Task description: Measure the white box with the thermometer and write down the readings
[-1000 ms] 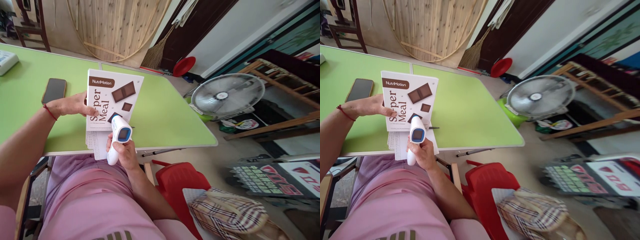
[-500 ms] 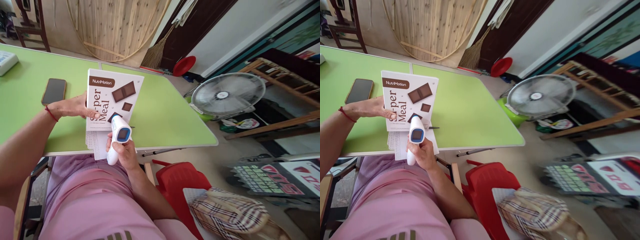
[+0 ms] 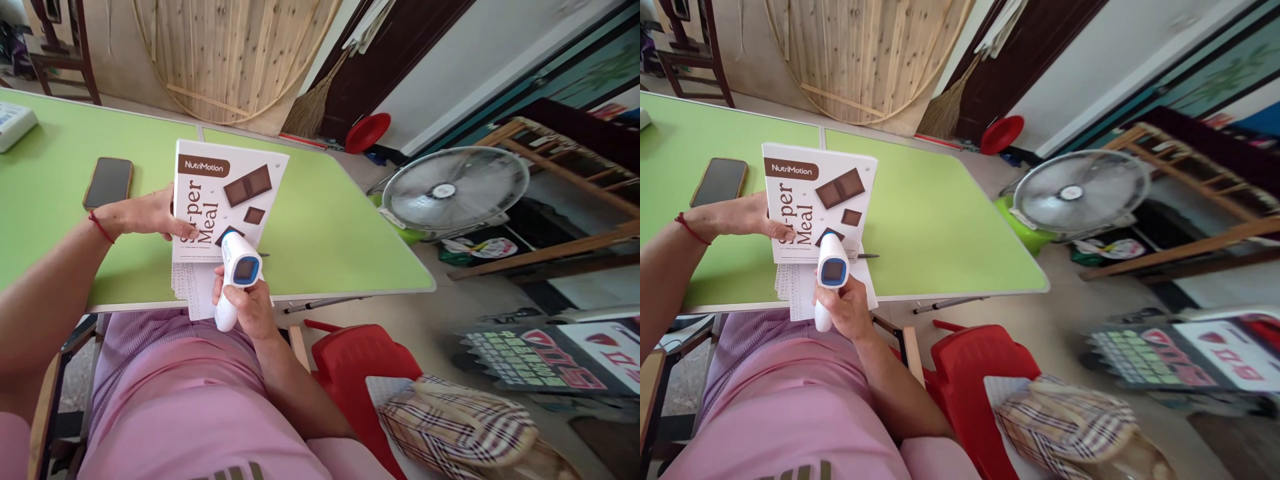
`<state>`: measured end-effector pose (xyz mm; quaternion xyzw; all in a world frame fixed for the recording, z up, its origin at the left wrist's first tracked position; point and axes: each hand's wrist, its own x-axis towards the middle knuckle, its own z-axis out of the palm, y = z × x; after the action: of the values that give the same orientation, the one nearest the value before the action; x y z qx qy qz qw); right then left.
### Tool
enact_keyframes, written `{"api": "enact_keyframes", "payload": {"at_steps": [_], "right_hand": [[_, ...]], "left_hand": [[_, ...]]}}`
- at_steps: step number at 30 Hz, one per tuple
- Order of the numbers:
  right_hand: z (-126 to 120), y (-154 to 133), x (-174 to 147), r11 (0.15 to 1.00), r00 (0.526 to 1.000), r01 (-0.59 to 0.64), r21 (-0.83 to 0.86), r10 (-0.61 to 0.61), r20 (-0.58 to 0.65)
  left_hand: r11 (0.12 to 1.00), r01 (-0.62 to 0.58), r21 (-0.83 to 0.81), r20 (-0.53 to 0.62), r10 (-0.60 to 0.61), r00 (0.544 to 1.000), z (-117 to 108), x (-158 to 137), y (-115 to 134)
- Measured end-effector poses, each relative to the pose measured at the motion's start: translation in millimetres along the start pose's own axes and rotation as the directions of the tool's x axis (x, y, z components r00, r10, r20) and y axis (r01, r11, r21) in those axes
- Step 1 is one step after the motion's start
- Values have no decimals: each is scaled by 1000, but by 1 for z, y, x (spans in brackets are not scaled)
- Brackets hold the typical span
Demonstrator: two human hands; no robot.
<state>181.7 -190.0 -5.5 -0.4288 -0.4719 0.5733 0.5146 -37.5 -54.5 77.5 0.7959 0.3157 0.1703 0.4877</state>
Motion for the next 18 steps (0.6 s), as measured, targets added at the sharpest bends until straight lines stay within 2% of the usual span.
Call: {"api": "enact_keyframes", "payload": {"at_steps": [8,13,18], "right_hand": [[0,-1,0,1000,1000,0,-5,0,-5],[1,0,0,998,1000,-8,56,8,0],[-2,6,0,990,1000,15,139,-15,-2]], "left_hand": [[1000,-5,-9,-45,5,999,1,-1,2],[998,-4,-58,-110,-2,994,0,-4,4],[995,-82,-51,-275,65,959,-4,-6,6]]}}
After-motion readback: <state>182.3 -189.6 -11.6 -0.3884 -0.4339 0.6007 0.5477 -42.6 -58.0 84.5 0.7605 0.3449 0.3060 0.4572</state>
